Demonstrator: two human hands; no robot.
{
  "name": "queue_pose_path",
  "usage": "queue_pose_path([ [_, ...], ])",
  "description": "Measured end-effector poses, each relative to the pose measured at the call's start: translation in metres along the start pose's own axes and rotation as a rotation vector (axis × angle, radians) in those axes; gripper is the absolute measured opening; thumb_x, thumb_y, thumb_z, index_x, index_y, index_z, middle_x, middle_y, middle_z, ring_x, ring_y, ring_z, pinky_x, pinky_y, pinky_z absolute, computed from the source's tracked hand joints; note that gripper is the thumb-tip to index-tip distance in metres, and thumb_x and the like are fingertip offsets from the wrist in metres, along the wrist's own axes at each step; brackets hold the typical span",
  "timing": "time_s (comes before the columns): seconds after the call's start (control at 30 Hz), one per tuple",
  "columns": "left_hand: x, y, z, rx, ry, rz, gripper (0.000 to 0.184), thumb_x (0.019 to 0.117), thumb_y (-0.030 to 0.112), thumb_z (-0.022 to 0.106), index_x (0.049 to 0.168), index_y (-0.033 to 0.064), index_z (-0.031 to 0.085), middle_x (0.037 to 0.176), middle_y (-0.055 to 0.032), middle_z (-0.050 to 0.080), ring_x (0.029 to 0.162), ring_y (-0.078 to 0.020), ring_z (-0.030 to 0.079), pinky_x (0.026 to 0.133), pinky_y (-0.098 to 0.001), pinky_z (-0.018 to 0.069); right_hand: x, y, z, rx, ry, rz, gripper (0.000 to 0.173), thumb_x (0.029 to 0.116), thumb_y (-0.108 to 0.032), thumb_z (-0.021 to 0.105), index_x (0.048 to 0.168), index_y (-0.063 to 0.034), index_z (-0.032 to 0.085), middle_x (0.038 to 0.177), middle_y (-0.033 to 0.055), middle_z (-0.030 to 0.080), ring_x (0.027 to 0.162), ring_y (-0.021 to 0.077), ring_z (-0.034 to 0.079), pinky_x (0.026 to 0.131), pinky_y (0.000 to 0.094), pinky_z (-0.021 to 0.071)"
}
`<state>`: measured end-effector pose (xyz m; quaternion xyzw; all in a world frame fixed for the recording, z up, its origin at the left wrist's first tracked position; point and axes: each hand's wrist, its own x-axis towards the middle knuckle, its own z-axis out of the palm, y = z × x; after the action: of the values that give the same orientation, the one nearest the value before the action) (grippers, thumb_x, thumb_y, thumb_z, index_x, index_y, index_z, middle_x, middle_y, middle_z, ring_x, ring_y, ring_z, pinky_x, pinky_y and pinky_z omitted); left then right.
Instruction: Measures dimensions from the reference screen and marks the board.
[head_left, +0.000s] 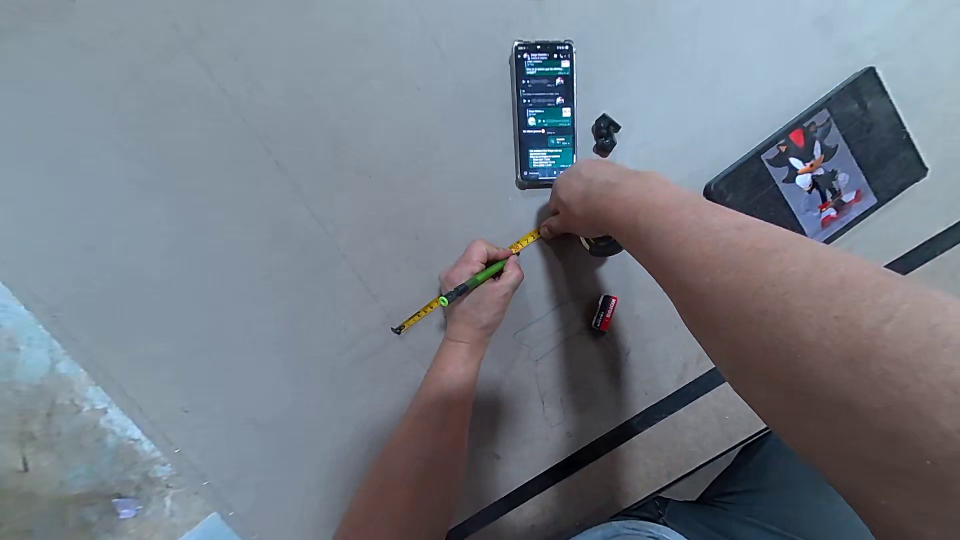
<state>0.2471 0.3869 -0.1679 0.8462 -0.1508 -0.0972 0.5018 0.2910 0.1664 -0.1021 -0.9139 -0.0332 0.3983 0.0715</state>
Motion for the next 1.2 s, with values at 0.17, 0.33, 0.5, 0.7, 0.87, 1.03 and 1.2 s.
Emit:
queue_pose_path([
  [0.17, 0.000, -0.001, 0.001, 0.030, 0.008, 0.003, 0.006, 0.0894, 0.017, 0.073, 0.092, 0.0120, 0.071, 0.081, 0.0033, 0.072, 0.067, -0.0019, 0.065, 0.059, -0.0212, 0.0541, 0.026, 0.026, 0.030, -0.061, 0.163, -0.138, 0.056, 0.1001, -0.062, 0.052, 0.073, -0.0154, 0.068, 0.072, 0.0074, 0.063, 0.073, 0.0289, 0.066, 0.062, 0.0551, 0.0525],
  [0.33, 0.009, 0.007, -0.009, -0.081, -0.046, -0.119, 0.009, 0.0906, 0.019, 0.072, 0.092, 0.0112, 0.069, 0.079, 0.0010, 0.073, 0.066, -0.0076, 0.068, 0.060, -0.0282, 0.0578, -0.010, -0.003, 0.015, 0.037, 0.099, 0.052, 0.051, 0.1033, -0.053, 0.053, 0.091, -0.0071, 0.070, 0.096, 0.0178, 0.068, 0.097, 0.0379, 0.068, 0.075, 0.0609, 0.0538],
  [0.5, -0.038, 0.021, -0.063, -0.193, -0.024, -0.086, 0.009, 0.0955, 0.015, 0.069, 0.099, 0.0071, 0.068, 0.086, -0.0035, 0.073, 0.071, -0.0142, 0.070, 0.065, -0.0335, 0.0616, -0.081, 0.002, 0.054, 0.212, 0.353, -0.051, 0.044, 0.1080, -0.045, 0.047, 0.093, -0.0098, 0.069, 0.083, 0.0129, 0.067, 0.083, 0.0344, 0.069, 0.070, 0.0578, 0.0544],
  [0.7, -0.199, -0.009, -0.101, -0.029, -0.001, -0.261, 0.015, 0.0972, 0.022, 0.065, 0.101, 0.0091, 0.072, 0.084, -0.0012, 0.073, 0.071, -0.0121, 0.070, 0.065, -0.0334, 0.0615, -0.261, 0.000, 0.202, 0.898, 0.470, 0.184, 0.043, 0.1072, -0.051, 0.043, 0.093, -0.0215, 0.071, 0.071, -0.0044, 0.066, 0.060, 0.0122, 0.064, 0.053, 0.0385, 0.0564],
  [0.87, -0.271, -0.008, -0.082, 0.085, -0.185, -0.184, 0.032, 0.1061, 0.038, 0.053, 0.119, 0.0184, 0.074, 0.099, 0.0042, 0.076, 0.086, -0.0063, 0.072, 0.080, -0.0325, 0.0626, -0.378, -0.005, 0.319, 1.669, 0.613, 0.469, 0.044, 0.1114, -0.032, 0.035, 0.103, -0.0027, 0.067, 0.077, 0.0062, 0.066, 0.062, 0.0188, 0.063, 0.058, 0.0374, 0.0580],
  [1.03, -0.264, 0.036, -0.043, 0.261, -0.440, 0.038, 0.041, 0.1095, 0.040, 0.043, 0.131, 0.0180, 0.070, 0.120, 0.0003, 0.074, 0.111, -0.0110, 0.070, 0.101, -0.0378, 0.0561, -0.429, -0.014, 0.342, 2.043, 0.710, 0.380, 0.047, 0.1132, -0.029, 0.025, 0.101, -0.0035, 0.062, 0.069, 0.0043, 0.063, 0.054, 0.0167, 0.063, 0.053, 0.0352, 0.0600],
  [1.2, -0.259, 0.063, -0.010, 0.411, -0.691, 0.090, 0.043, 0.1085, 0.038, 0.046, 0.143, 0.0168, 0.060, 0.143, -0.0069, 0.062, 0.139, -0.0192, 0.052, 0.118, -0.0403, 0.0404, -0.458, -0.026, 0.380, 2.104, 0.782, 0.327, 0.047, 0.1134, -0.028, 0.024, 0.099, -0.0055, 0.063, 0.069, 0.0025, 0.065, 0.057, 0.0148, 0.065, 0.056, 0.0327, 0.0606],
])
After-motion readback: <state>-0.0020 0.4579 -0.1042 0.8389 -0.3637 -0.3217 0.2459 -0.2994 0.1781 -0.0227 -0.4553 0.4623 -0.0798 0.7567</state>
